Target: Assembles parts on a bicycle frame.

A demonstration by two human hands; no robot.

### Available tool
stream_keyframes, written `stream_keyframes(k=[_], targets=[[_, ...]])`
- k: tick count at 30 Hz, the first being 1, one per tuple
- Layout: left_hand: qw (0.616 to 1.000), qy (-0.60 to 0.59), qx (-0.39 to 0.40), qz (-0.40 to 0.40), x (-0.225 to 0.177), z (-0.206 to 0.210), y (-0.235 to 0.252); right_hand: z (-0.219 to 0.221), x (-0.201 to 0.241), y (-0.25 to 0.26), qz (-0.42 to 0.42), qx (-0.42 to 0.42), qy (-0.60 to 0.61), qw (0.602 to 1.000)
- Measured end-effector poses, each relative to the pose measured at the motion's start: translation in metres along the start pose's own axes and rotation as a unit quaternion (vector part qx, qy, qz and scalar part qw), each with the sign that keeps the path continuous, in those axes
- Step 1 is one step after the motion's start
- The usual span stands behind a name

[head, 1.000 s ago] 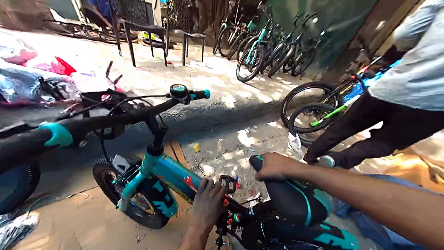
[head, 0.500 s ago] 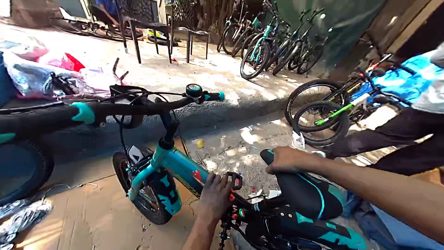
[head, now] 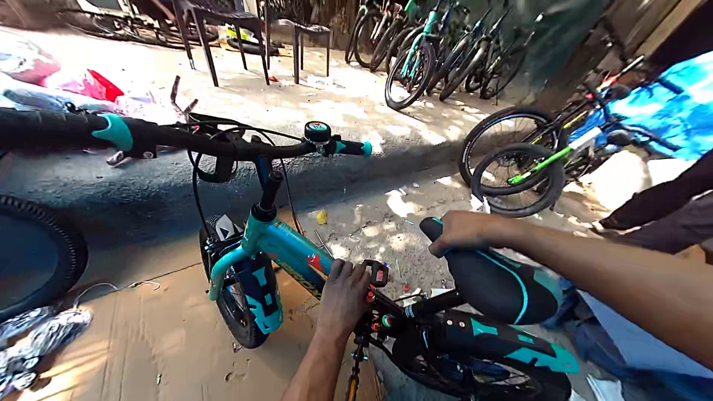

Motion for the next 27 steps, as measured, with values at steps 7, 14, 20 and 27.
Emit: stream_keyframes(k=[7, 14, 20, 27], targets=[[0.999, -0.013, 0.028, -0.008, 0.014, -0.002, 0.006, 0.091, 0.029, -0.145, -0.499, -0.149, -0.377, 0.766], [1.000, -0.002, -0.004, -0.004, 0.006, 0.000, 0.009, 0.000, 0.038, -0.050, -0.165, -0.025, -0.150, 0.974], [1.000, -0.019, -0.003, -0.005, 0.009, -0.006, 0.009, 0.005, 0.040, -0.070, -0.184, -0.073, -0.197, 0.960], [1.000, -0.025, 0.002, -0.016, 0.012, -0.003, 0.013, 0.066, 0.016, -0.135, -0.502, -0.198, -0.372, 0.756]])
Point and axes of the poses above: each hand's wrist, its own y-axis towards the middle knuckle, its own z-axis out of the palm, x = y × z, the point moved 3 cm from there along y, towards the middle knuckle, and after that the axes turned 8 degrees about -z, right-handed, at the moved point
